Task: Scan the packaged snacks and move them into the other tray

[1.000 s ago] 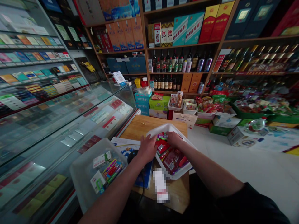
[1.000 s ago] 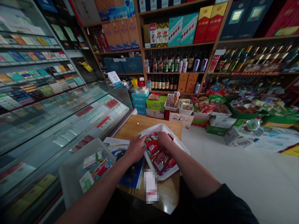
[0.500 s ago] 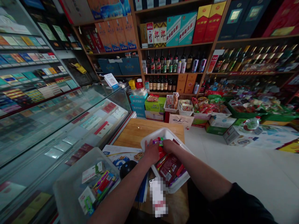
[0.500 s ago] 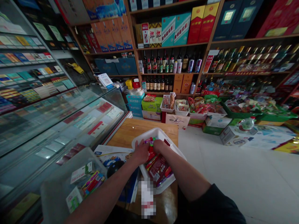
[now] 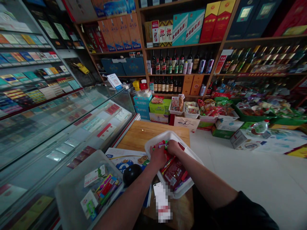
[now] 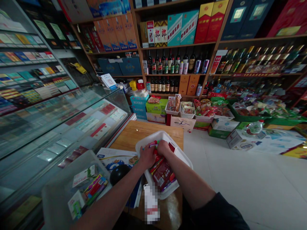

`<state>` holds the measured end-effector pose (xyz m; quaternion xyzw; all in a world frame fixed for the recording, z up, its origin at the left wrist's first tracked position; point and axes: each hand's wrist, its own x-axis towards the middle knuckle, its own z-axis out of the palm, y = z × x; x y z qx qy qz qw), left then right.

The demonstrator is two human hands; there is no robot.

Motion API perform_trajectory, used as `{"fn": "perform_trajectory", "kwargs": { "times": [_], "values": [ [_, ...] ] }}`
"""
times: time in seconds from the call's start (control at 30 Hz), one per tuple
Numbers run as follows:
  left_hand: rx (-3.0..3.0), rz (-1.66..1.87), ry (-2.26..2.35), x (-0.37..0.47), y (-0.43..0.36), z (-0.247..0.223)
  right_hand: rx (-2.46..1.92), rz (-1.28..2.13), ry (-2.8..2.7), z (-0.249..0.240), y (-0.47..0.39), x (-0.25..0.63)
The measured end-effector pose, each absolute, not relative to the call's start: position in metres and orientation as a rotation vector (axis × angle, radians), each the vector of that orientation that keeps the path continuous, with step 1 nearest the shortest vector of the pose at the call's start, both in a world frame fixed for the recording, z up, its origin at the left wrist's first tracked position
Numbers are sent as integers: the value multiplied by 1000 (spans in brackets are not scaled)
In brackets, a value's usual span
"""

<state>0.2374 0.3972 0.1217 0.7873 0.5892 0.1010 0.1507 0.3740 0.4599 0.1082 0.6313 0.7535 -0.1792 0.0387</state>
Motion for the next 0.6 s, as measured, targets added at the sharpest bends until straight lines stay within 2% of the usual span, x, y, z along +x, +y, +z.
{"fn": "perform_trajectory", "kwargs": {
  "times": [0.43, 0.6],
  "values": [
    [2238, 208, 1739, 236, 389, 127, 1951, -533, 2312, 101, 449, 377],
    [2178, 288, 1770, 231, 388, 137, 1955, -572, 2343, 108, 445, 378]
  ]
}}
